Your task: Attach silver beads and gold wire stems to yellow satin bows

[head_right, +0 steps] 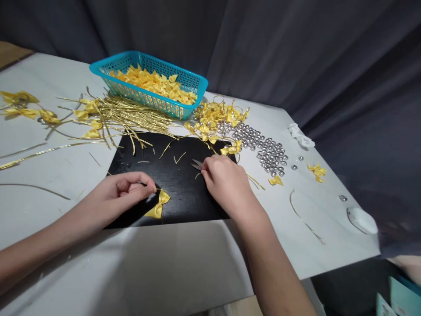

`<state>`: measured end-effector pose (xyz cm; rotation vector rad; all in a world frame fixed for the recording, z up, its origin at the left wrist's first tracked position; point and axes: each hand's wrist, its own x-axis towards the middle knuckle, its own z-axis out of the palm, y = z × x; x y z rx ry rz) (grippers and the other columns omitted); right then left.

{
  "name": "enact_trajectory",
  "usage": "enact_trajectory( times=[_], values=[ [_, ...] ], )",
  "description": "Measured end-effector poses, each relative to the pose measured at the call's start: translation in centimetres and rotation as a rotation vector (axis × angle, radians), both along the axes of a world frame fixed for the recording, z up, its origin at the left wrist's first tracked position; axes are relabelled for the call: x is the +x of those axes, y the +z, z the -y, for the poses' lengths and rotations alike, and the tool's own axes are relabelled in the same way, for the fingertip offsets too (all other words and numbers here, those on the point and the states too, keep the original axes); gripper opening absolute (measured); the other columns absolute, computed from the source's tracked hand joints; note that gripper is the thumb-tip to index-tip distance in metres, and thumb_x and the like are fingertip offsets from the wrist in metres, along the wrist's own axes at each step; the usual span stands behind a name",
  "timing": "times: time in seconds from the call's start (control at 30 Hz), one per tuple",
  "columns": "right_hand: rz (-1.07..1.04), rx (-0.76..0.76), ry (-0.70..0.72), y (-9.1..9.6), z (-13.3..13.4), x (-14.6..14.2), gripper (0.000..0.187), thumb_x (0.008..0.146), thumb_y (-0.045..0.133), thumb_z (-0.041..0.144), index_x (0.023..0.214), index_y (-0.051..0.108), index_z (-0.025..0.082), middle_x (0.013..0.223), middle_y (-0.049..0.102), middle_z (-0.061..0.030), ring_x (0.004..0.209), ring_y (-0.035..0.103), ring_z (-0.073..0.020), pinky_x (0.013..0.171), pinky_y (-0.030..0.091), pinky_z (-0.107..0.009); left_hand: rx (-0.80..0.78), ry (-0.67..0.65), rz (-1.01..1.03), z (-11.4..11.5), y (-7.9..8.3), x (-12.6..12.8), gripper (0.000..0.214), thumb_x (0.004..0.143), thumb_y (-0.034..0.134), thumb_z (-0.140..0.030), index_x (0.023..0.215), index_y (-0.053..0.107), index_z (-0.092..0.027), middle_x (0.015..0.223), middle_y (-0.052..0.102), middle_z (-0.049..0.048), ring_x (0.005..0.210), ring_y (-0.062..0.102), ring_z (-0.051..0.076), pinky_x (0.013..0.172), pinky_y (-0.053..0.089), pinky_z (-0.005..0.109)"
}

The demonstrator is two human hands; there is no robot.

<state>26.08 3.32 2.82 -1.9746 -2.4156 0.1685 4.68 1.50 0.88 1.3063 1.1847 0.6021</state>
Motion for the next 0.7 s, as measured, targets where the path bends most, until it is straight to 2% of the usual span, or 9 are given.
enact_trajectory(
  times=[0.13, 0.2, 0.3, 0.43, 0.57, 0.63, 0.7],
  values=[
    [0.001, 0.054, -0.015, -0.2, 0.0, -0.4, 0.016, 0.088, 0.045, 0.023, 0.083, 0.059, 0.018, 0.088, 0.063, -0.0078, 0.09, 0.052, -0.0233, 0.062, 0.031, -0.03, -0.001, 0.003, -0.005, 0.0, 0.1, 0.1, 0.023, 0.076, 0.054, -0.038, 0.069, 0.056, -0.016, 0.049, 0.027, -0.0085, 0.043, 0.022, 0.007, 0.038, 0.013, 0.019],
    [-0.07, 0.098, -0.033, -0.3, 0.0, -0.5, 0.017, 0.089, 0.043, 0.024, 0.082, 0.057, 0.017, 0.09, 0.061, -0.0086, 0.091, 0.051, -0.0235, 0.066, 0.034, -0.031, -0.004, 0.004, -0.015, 0.0, 0.2, 0.1, 0.024, 0.076, 0.055, -0.04, 0.069, 0.056, -0.016, 0.049, 0.027, -0.0085, 0.043, 0.021, 0.007, 0.038, 0.012, 0.019],
    [-0.389, 0.111, -0.097, -0.7, -0.2, -0.7, 0.015, 0.089, 0.043, 0.026, 0.082, 0.052, 0.017, 0.088, 0.06, -0.0074, 0.086, 0.053, -0.0196, 0.07, 0.039, -0.031, -0.007, 0.002, -0.027, 0.0, 0.2, 0.1, 0.026, 0.076, 0.055, -0.041, 0.069, 0.057, -0.016, 0.049, 0.026, -0.0081, 0.044, 0.021, 0.007, 0.039, 0.012, 0.02],
    [-0.975, -0.073, -0.363, -0.9, -0.6, -1.1, 0.012, 0.09, 0.04, 0.031, 0.086, 0.041, 0.02, 0.076, 0.057, -0.0011, 0.064, 0.056, -0.0118, 0.053, 0.041, -0.023, -0.009, 0.0, -0.027, 0.2, 0.1, 0.0, 0.025, 0.076, 0.056, -0.041, 0.07, 0.059, -0.016, 0.049, 0.025, -0.008, 0.044, 0.02, 0.008, 0.04, 0.012, 0.021],
    [-1.121, -0.088, -0.505, -0.3, -0.6, -1.3, 0.013, 0.089, 0.044, 0.032, 0.084, 0.039, 0.022, 0.059, 0.048, 0.006, 0.04, 0.041, -0.0056, 0.04, 0.032, -0.018, -0.005, 0.004, -0.013, 0.2, 0.1, -0.1, 0.026, 0.078, 0.055, -0.041, 0.071, 0.058, -0.017, 0.049, 0.026, -0.0079, 0.045, 0.021, 0.008, 0.041, 0.016, 0.02],
    [-1.203, -0.107, -0.543, 0.2, -0.4, -1.3, 0.016, 0.085, 0.052, 0.032, 0.081, 0.041, 0.021, 0.059, 0.045, 0.0064, 0.039, 0.037, -0.0041, 0.038, 0.03, -0.018, 0.0, 0.013, -0.002, 0.2, 0.1, 0.0, 0.026, 0.079, 0.054, -0.041, 0.071, 0.057, -0.017, 0.051, 0.028, -0.0075, 0.046, 0.023, 0.008, 0.041, 0.017, 0.019],
    [-1.337, -0.197, -0.551, 0.7, -0.2, -1.3, 0.02, 0.079, 0.06, 0.031, 0.076, 0.044, 0.018, 0.06, 0.044, 0.0058, 0.042, 0.036, -0.0028, 0.039, 0.031, -0.017, -0.002, 0.015, 0.006, 0.1, 0.1, 0.0, 0.026, 0.08, 0.052, -0.042, 0.071, 0.056, -0.017, 0.05, 0.028, -0.0078, 0.045, 0.022, 0.008, 0.041, 0.017, 0.019]
  ],
)
